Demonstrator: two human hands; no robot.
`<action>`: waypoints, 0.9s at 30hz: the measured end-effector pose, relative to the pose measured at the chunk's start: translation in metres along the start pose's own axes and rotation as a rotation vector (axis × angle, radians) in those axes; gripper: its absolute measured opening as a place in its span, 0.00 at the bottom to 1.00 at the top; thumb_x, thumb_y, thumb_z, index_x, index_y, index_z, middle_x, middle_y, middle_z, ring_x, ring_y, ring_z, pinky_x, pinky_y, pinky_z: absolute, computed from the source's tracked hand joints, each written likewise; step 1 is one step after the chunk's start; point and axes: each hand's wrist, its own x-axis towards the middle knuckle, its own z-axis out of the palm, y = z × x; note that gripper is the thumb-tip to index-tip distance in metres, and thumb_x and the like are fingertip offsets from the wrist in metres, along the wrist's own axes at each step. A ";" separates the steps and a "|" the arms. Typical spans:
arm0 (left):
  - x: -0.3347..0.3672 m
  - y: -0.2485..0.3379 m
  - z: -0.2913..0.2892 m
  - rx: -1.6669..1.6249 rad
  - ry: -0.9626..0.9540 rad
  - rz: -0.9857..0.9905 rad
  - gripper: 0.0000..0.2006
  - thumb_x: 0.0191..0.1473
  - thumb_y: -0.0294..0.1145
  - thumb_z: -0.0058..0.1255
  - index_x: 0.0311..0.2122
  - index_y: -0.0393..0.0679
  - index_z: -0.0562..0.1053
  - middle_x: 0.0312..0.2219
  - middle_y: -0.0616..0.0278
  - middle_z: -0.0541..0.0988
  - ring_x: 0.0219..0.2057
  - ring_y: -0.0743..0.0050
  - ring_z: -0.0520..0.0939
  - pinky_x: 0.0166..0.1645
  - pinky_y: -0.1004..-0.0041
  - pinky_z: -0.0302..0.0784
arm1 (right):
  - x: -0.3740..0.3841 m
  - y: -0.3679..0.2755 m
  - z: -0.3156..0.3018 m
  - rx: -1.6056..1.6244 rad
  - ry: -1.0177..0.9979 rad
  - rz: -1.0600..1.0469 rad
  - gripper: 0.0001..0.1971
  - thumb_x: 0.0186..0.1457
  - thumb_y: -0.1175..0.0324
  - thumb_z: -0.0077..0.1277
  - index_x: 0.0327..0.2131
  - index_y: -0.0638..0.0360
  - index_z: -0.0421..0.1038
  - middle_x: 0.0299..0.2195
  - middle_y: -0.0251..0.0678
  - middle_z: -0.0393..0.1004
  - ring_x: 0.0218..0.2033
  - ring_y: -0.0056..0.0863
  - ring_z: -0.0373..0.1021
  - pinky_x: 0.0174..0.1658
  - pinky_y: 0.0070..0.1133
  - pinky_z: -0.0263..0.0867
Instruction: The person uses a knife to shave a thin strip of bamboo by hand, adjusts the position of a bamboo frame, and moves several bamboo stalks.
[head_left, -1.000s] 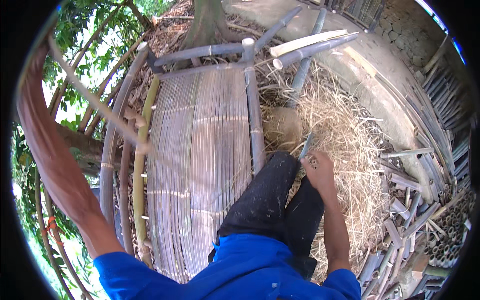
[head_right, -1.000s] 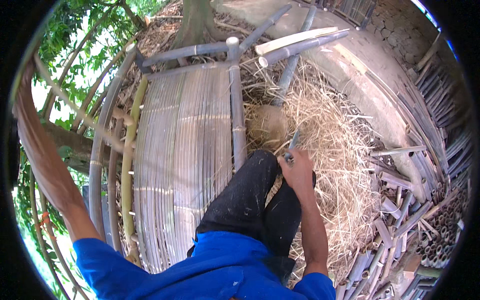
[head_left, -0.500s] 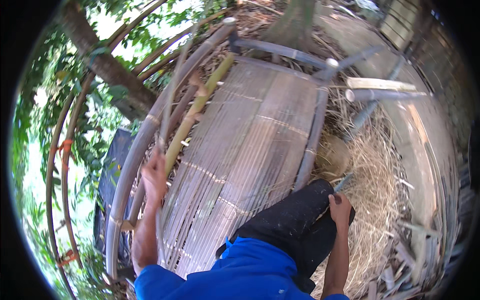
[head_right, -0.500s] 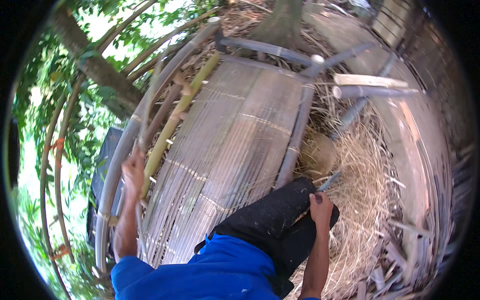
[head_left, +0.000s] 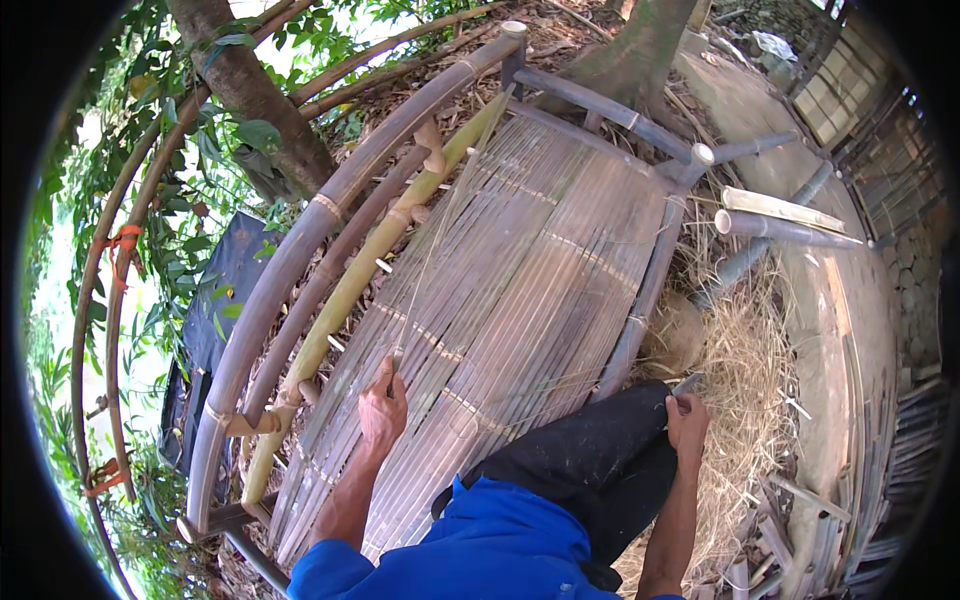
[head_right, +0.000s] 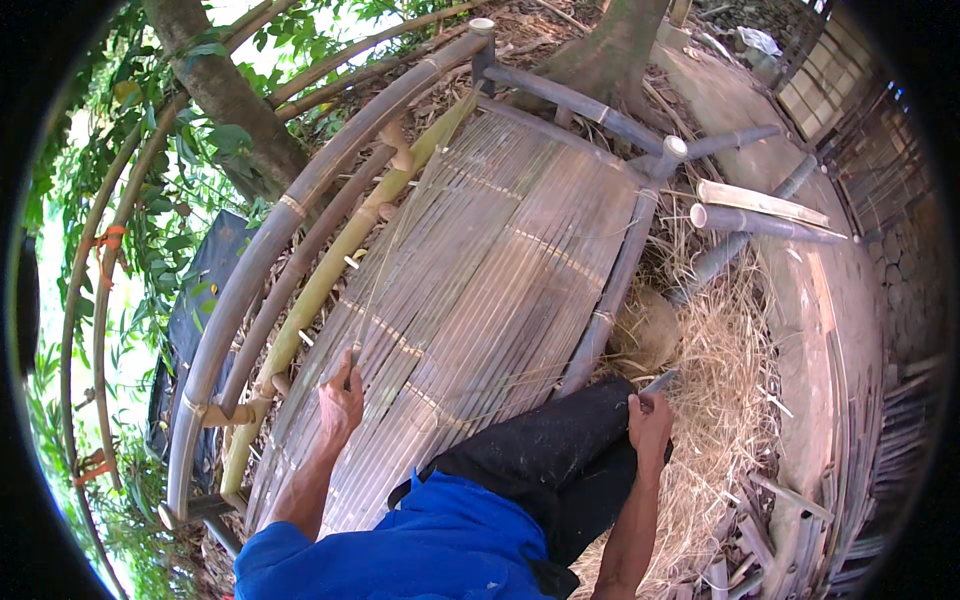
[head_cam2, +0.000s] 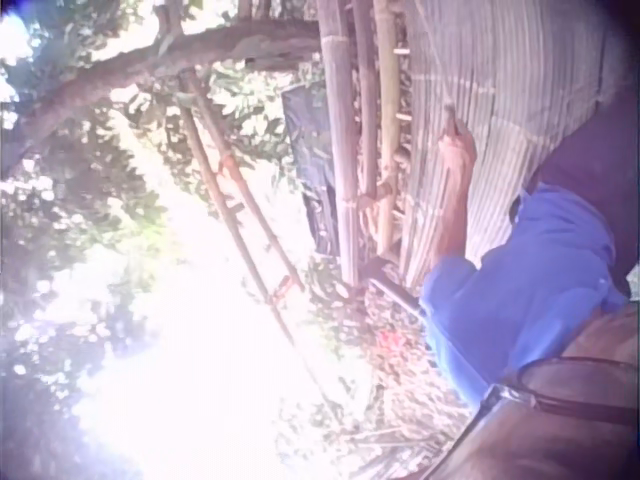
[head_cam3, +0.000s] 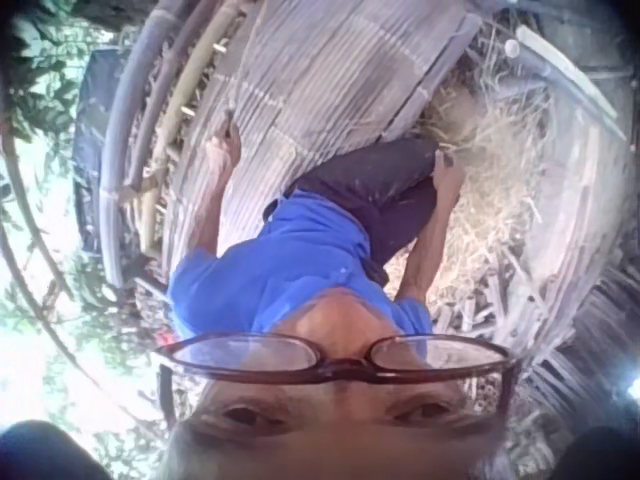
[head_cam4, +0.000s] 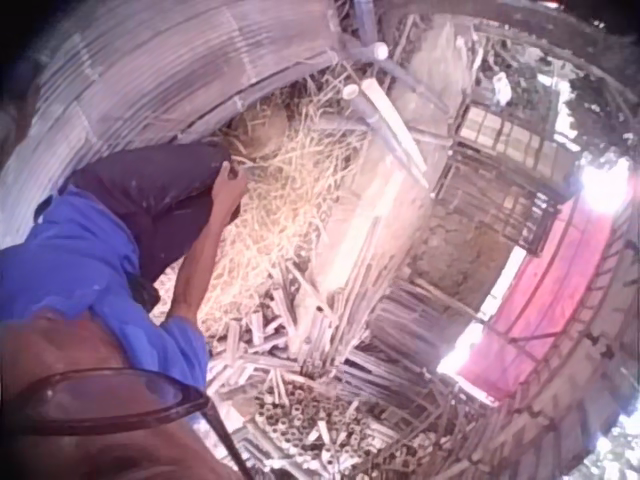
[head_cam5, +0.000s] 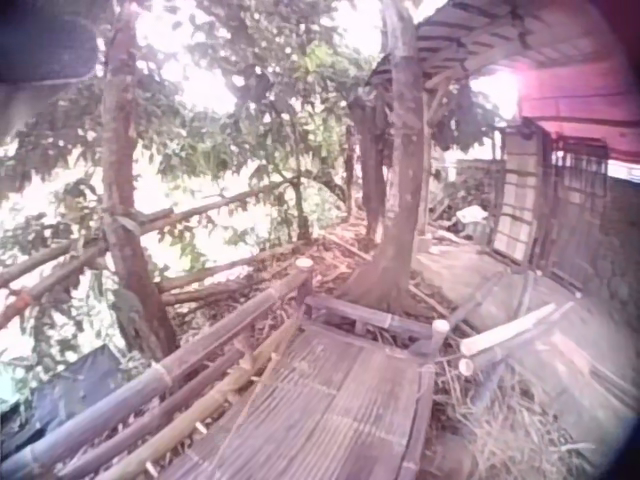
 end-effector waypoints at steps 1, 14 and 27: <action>0.001 -0.007 0.003 0.023 0.012 0.037 0.22 0.60 0.30 0.51 0.60 0.41 0.74 0.16 0.43 0.76 0.17 0.49 0.81 0.26 0.55 0.75 | -0.003 -0.003 0.001 0.016 -0.015 -0.006 0.17 0.58 0.64 0.61 0.42 0.71 0.77 0.34 0.49 0.82 0.36 0.37 0.80 0.43 0.29 0.75; 0.035 -0.004 0.009 -0.016 -0.181 -0.111 0.22 0.62 0.34 0.49 0.60 0.44 0.74 0.16 0.40 0.75 0.16 0.46 0.80 0.27 0.55 0.75 | 0.008 -0.010 0.004 -0.034 -0.040 0.062 0.16 0.58 0.64 0.62 0.41 0.71 0.78 0.34 0.49 0.82 0.36 0.36 0.80 0.43 0.28 0.75; 0.040 0.006 -0.006 -0.020 -0.149 -0.137 0.20 0.63 0.35 0.51 0.57 0.39 0.77 0.16 0.45 0.74 0.17 0.64 0.77 0.29 0.60 0.74 | 0.057 -0.084 0.059 -0.022 -0.130 -0.244 0.13 0.56 0.66 0.63 0.38 0.67 0.77 0.33 0.46 0.81 0.34 0.37 0.79 0.41 0.30 0.74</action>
